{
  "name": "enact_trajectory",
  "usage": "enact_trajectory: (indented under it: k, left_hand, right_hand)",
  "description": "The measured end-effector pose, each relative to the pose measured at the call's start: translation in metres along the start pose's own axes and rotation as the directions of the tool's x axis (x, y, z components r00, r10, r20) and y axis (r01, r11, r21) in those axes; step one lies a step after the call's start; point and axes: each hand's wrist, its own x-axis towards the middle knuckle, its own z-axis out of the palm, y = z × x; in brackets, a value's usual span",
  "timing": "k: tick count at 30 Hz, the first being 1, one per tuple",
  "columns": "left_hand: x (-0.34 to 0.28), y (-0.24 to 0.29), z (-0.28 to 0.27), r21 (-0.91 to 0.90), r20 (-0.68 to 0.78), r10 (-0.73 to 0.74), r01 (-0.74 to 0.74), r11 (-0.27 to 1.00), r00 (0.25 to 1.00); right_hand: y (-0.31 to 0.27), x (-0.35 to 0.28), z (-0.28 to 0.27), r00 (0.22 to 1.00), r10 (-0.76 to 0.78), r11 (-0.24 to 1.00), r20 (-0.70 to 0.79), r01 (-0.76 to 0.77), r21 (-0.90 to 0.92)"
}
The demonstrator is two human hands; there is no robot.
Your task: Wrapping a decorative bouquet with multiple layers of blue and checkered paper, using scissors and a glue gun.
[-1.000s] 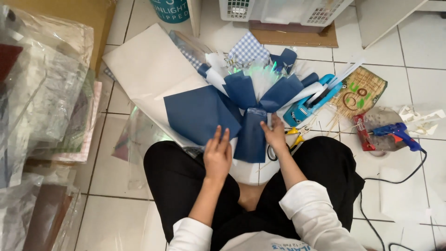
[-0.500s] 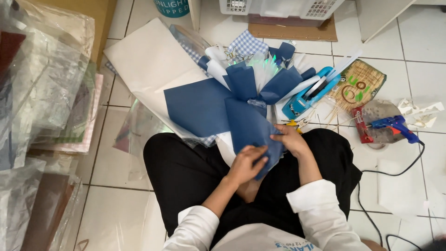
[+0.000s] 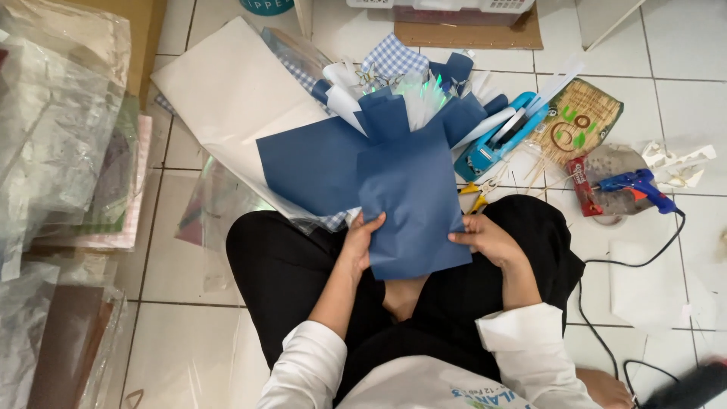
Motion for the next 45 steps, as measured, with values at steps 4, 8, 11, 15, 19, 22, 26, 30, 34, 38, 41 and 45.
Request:
enact_trajectory:
  k: [4, 8, 11, 15, 19, 22, 26, 30, 34, 38, 41, 45]
  left_hand:
    - [-0.018, 0.018, -0.008, 0.098, 0.080, 0.044, -0.051, 0.994, 0.996]
    - [-0.030, 0.015, -0.005, 0.436, 0.229, -0.056, -0.051, 0.898, 0.972]
    - [-0.038, 0.023, 0.004, 0.699, 0.213, -0.138, -0.052, 0.714, 0.967]
    - [-0.018, 0.064, -0.002, 0.965, 0.111, 0.023, -0.113, 0.237, 0.994]
    - [0.028, 0.094, -0.021, 0.987, 0.088, 0.315, -0.040, -0.157, 0.945]
    - [0.038, 0.093, -0.017, 0.777, 0.216, 0.213, -0.036, -0.628, 0.953]
    - [0.075, 0.055, -0.026, 0.650, 0.183, 0.149, -0.006, -0.760, 0.972]
    - [0.086, 0.038, -0.036, 0.606, 0.312, 0.224, -0.012, -0.795, 0.923]
    - [0.108, 0.047, -0.062, 0.783, 0.292, 0.317, -0.035, -0.622, 0.902]
    - [0.003, 0.122, -0.002, 0.970, -0.024, 0.660, -0.142, 0.197, 0.751]
    - [-0.040, 0.139, 0.015, 0.788, -0.132, 0.778, -0.411, 0.458, 0.614]
    - [-0.062, 0.122, 0.020, 0.699, -0.104, 0.693, -0.443, 0.561, 0.713]
  right_hand:
    - [-0.006, 0.005, 0.004, 0.998, 0.043, 0.997, 0.050, -0.046, 0.056]
    - [-0.015, 0.024, 0.005, 0.981, 0.002, 0.947, -0.192, 0.059, 0.315]
    - [-0.008, 0.029, 0.002, 0.956, -0.018, 0.968, -0.293, 0.090, 0.234]
    - [-0.014, 0.014, 0.017, 0.936, -0.071, 0.997, -0.346, 0.066, -0.026]
    - [-0.018, 0.017, 0.025, 0.948, -0.073, 0.997, -0.309, 0.058, -0.059]
    - [-0.029, 0.020, 0.027, 0.943, -0.066, 0.998, -0.326, 0.066, -0.013]
    - [-0.026, 0.030, 0.021, 0.923, -0.030, 0.997, -0.384, 0.054, 0.054]
    - [-0.007, 0.041, 0.008, 0.915, 0.025, 0.994, -0.402, 0.019, 0.104]
    - [0.001, 0.046, 0.006, 0.915, 0.023, 0.998, -0.403, 0.005, 0.069]
    - [-0.010, 0.041, 0.013, 0.888, -0.003, 0.997, -0.460, 0.038, 0.068]
    - [-0.013, 0.036, 0.014, 0.853, -0.047, 0.996, -0.520, 0.077, 0.037]
    - [-0.030, 0.015, 0.028, 0.889, -0.253, 0.960, -0.382, 0.279, 0.012]
